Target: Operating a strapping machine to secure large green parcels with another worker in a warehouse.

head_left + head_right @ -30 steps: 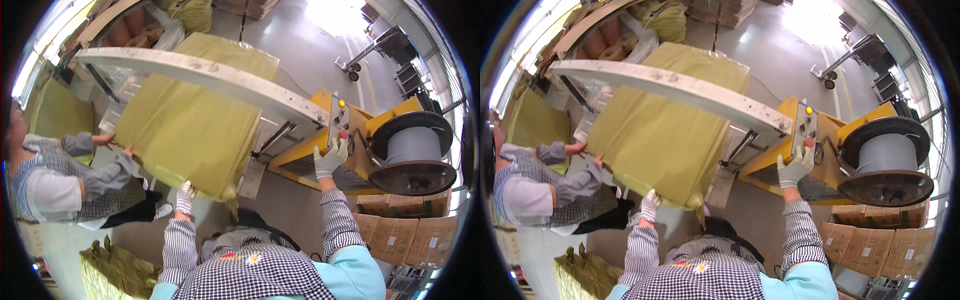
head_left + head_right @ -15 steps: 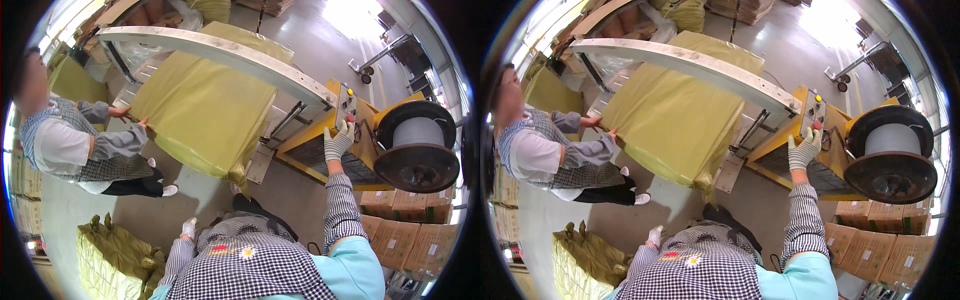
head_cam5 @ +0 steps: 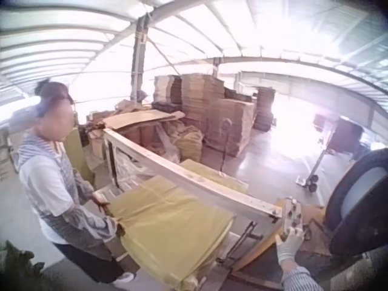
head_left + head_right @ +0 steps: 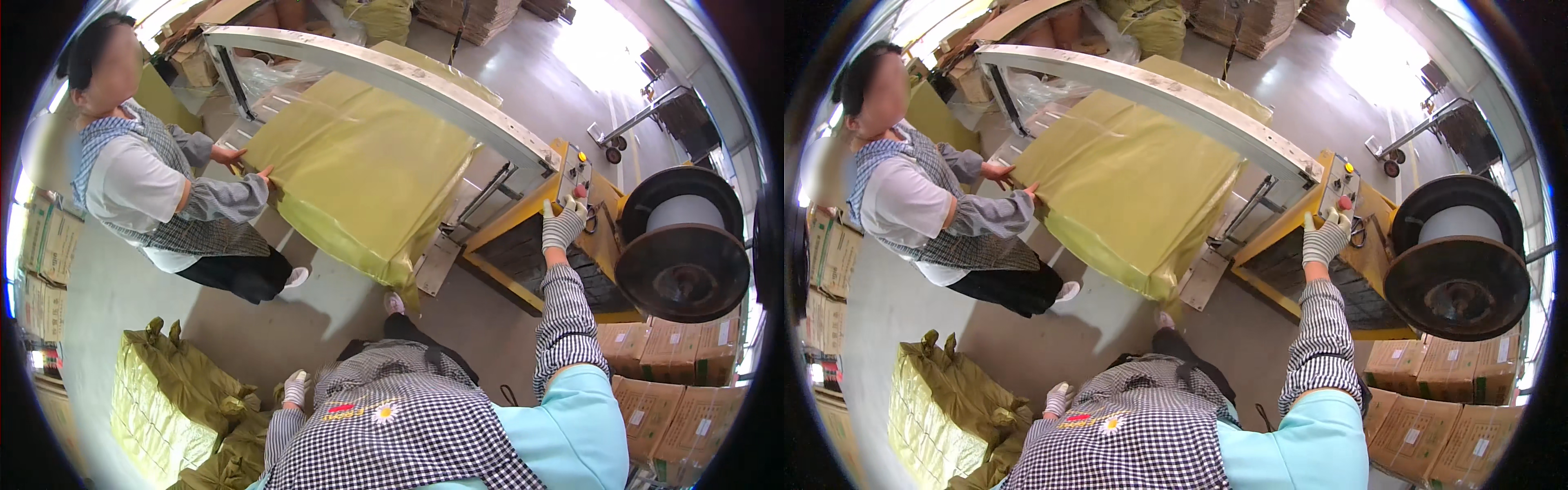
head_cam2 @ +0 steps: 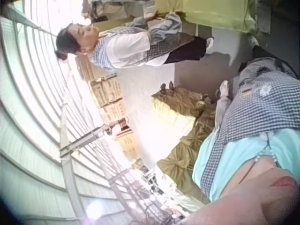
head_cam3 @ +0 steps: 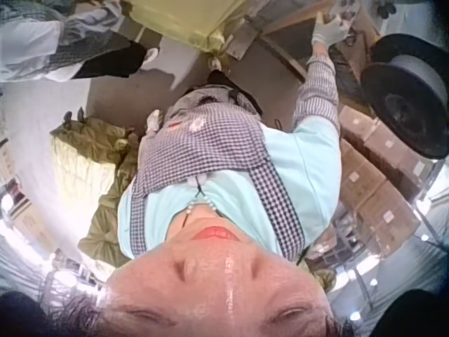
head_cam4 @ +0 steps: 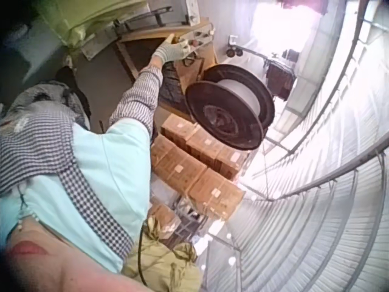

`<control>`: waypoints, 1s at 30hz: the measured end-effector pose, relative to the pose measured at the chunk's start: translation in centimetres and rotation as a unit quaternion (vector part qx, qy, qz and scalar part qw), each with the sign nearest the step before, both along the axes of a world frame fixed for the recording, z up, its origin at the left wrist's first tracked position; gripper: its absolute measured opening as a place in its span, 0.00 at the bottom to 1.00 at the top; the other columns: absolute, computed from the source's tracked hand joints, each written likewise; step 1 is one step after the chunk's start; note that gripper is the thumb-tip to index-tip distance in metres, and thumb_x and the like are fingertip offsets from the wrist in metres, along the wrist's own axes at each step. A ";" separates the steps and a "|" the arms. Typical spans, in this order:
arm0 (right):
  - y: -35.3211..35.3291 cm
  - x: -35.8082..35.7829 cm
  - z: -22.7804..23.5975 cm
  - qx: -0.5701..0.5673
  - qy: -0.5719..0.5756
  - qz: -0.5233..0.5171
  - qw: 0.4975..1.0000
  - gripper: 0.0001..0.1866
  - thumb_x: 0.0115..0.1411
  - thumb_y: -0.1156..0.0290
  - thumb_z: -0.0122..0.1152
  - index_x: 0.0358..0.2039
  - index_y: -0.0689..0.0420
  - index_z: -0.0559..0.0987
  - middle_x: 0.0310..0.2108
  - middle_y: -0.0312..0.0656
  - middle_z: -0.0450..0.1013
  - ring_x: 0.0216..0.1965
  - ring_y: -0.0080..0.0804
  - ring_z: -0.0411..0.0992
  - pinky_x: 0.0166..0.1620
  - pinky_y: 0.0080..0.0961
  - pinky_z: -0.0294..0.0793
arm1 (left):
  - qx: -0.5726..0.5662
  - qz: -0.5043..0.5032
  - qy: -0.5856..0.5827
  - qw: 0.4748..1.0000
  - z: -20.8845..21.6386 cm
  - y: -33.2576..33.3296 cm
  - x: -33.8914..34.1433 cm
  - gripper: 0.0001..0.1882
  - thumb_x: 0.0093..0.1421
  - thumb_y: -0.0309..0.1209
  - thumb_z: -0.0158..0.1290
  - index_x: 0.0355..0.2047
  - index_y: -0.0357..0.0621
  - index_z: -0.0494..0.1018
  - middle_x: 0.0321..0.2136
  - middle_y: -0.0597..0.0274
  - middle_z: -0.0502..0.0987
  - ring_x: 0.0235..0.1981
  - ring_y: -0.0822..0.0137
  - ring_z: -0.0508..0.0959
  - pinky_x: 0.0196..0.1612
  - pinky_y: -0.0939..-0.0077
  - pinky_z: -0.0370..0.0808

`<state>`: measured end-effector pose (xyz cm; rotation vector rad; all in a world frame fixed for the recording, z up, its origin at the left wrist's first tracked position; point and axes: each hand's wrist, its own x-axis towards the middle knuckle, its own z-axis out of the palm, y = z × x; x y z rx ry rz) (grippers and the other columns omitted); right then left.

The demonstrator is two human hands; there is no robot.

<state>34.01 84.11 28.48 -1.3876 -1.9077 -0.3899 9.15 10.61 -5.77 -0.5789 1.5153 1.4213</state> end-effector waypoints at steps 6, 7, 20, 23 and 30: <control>-1.4 -0.2 0.6 -0.001 -0.020 -0.011 1.000 0.30 0.41 0.59 0.72 0.44 0.60 0.74 0.44 0.50 0.67 0.47 0.47 0.66 0.52 0.41 0.66 | -0.040 -0.076 0.084 0.993 5.0 -0.5 2.1 0.20 0.61 0.33 0.51 0.53 0.42 0.67 0.39 0.54 0.77 0.39 0.64 0.77 0.39 0.74 0.75; -1.7 -0.1 0.5 -0.002 -0.033 -0.014 0.999 0.32 0.41 0.60 0.72 0.46 0.59 0.73 0.46 0.50 0.67 0.49 0.48 0.65 0.54 0.41 0.64 | -0.047 -0.055 0.093 0.993 6.8 -0.4 2.3 0.16 0.60 0.30 0.52 0.49 0.41 0.71 0.32 0.57 0.78 0.33 0.67 0.78 0.35 0.79 0.76; -17.4 -4.3 -20.2 -0.448 -0.056 0.044 0.891 0.28 0.54 0.52 0.55 0.50 0.58 0.73 0.58 0.57 0.61 0.59 0.56 0.58 0.60 0.47 0.57 | -0.050 0.093 0.020 0.994 -4.4 -12.1 8.0 0.15 0.58 0.32 0.52 0.42 0.35 0.75 0.32 0.57 0.78 0.31 0.64 0.76 0.34 0.68 0.75; -17.7 -5.1 -22.8 -0.536 -0.028 -0.007 0.844 0.27 0.56 0.47 0.52 0.46 0.56 0.77 0.53 0.53 0.68 0.54 0.52 0.65 0.57 0.41 0.63 | -0.032 0.060 0.029 0.997 -4.9 -10.1 7.1 0.18 0.58 0.31 0.54 0.46 0.33 0.73 0.35 0.55 0.78 0.33 0.62 0.77 0.36 0.66 0.76; -9.8 -10.3 -23.1 -0.578 0.081 0.023 0.811 0.27 0.63 0.48 0.44 0.39 0.62 0.78 0.38 0.54 0.75 0.43 0.51 0.72 0.46 0.38 0.68 | -0.020 0.072 0.081 0.994 -3.6 -5.1 2.7 0.21 0.57 0.32 0.54 0.49 0.34 0.71 0.35 0.57 0.78 0.33 0.65 0.76 0.37 0.71 0.74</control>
